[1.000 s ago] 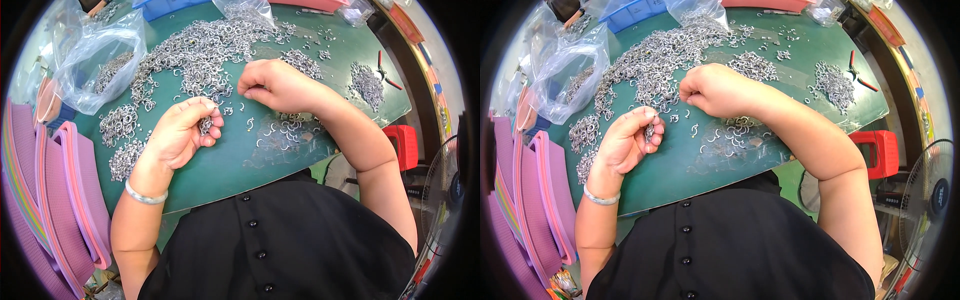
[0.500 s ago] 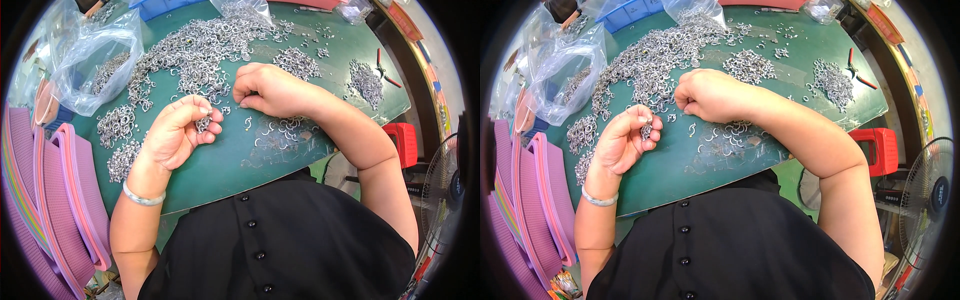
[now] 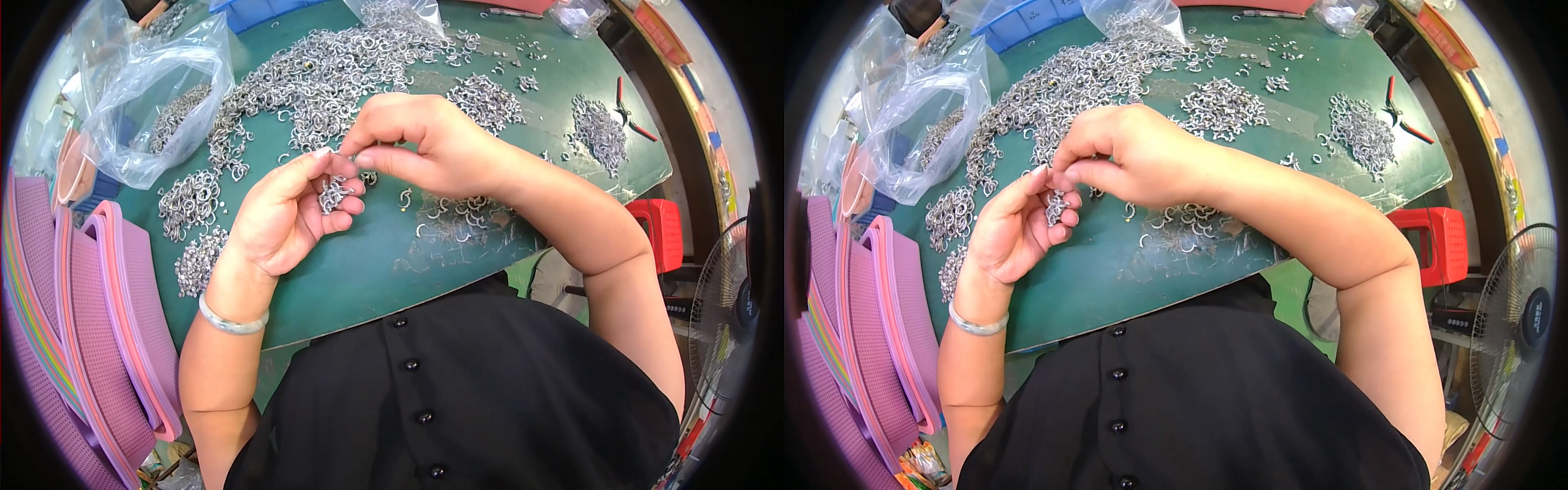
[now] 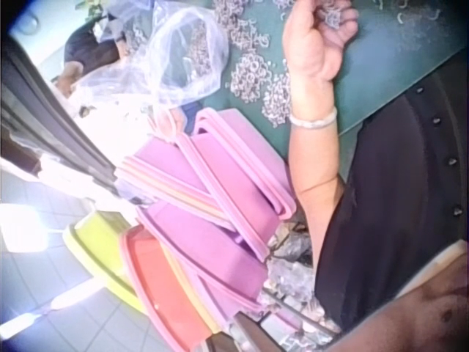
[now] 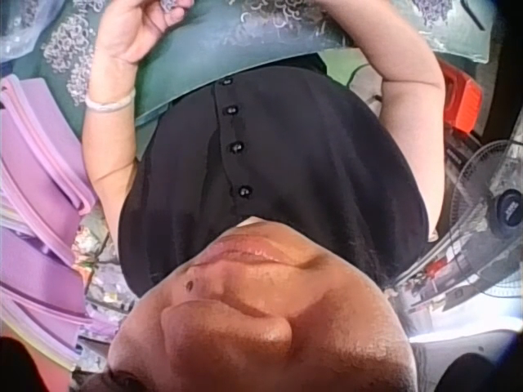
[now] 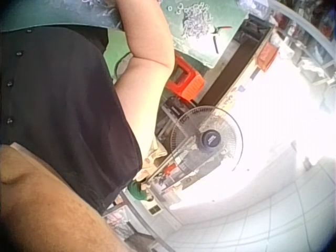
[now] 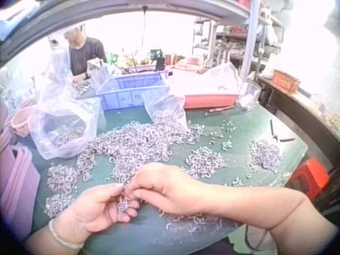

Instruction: The person assembles small metal rings and links by hand at a workstation, picking individual pieces from a pile and joining them together.

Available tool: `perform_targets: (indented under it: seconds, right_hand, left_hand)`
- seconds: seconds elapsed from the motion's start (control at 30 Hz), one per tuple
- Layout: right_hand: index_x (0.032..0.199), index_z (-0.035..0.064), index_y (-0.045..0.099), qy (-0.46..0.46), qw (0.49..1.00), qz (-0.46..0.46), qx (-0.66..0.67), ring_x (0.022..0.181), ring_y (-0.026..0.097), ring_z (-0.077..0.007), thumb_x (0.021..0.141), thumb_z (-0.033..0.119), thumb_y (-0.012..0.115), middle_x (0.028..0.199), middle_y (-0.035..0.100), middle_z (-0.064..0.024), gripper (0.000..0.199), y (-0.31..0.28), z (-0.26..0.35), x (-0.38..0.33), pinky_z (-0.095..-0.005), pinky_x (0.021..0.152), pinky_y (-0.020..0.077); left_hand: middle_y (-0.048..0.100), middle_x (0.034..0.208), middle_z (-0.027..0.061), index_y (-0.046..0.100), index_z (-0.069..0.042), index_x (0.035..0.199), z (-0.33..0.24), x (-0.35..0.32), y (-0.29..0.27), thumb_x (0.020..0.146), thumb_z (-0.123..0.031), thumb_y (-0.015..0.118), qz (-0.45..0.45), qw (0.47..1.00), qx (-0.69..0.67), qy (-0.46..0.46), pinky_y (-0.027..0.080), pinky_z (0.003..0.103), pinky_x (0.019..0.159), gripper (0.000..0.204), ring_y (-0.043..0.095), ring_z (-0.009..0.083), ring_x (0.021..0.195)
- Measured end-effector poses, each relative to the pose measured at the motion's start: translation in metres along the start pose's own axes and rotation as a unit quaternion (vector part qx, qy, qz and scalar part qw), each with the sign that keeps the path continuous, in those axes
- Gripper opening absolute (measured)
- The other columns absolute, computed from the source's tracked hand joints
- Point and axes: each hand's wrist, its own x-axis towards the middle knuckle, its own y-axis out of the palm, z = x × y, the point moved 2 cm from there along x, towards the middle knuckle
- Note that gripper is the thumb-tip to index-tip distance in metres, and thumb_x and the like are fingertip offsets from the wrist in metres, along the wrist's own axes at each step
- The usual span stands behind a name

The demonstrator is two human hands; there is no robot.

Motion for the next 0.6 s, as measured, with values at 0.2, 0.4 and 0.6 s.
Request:
perform_targets:
  seconds: [0.2, 0.4, 0.6]
  right_hand:
    - [0.076, 0.0053, 0.062, 0.136, 0.969, 0.127, -0.163, 0.081, 0.058, -0.029, 0.072, 0.014, 0.063, 0.079, 0.059, -0.0096, 0.01, 0.003, -0.011, -0.008, -0.0382, 0.072, 0.0466]
    - [0.074, 0.0053, 0.061, 0.151, 0.966, 0.124, -0.169, 0.083, 0.057, -0.0302, 0.071, 0.014, 0.062, 0.08, 0.059, -0.0108, 0.009, 0.007, -0.014, -0.009, -0.0395, 0.074, 0.0463]
    - [0.074, 0.0035, 0.058, 0.155, 0.969, 0.127, -0.146, 0.079, 0.057, -0.0314, 0.072, 0.011, 0.059, 0.079, 0.059, -0.0124, 0.008, 0.002, -0.01, -0.006, -0.0395, 0.07, 0.0464]
  left_hand:
    - [0.057, 0.085, 0.0096, 0.054, -0.001, 0.088, -0.003, -0.002, -0.01, 0.092, -0.022, 0.047, -0.037, 0.999, 0.007, 0.034, 0.049, 0.026, 0.059, 0.022, 0.056, 0.0167, 0.07]
    - [0.055, 0.083, 0.0088, 0.053, -0.003, 0.086, -0.004, -0.004, -0.004, 0.093, -0.023, 0.047, -0.071, 0.995, 0.042, 0.048, 0.045, 0.023, 0.056, 0.021, 0.053, 0.0149, 0.069]
    - [0.056, 0.085, 0.0093, 0.055, -0.001, 0.09, -0.004, -0.005, -0.005, 0.092, -0.021, 0.048, -0.077, 0.994, 0.064, 0.049, 0.047, 0.024, 0.057, 0.022, 0.054, 0.0155, 0.069]
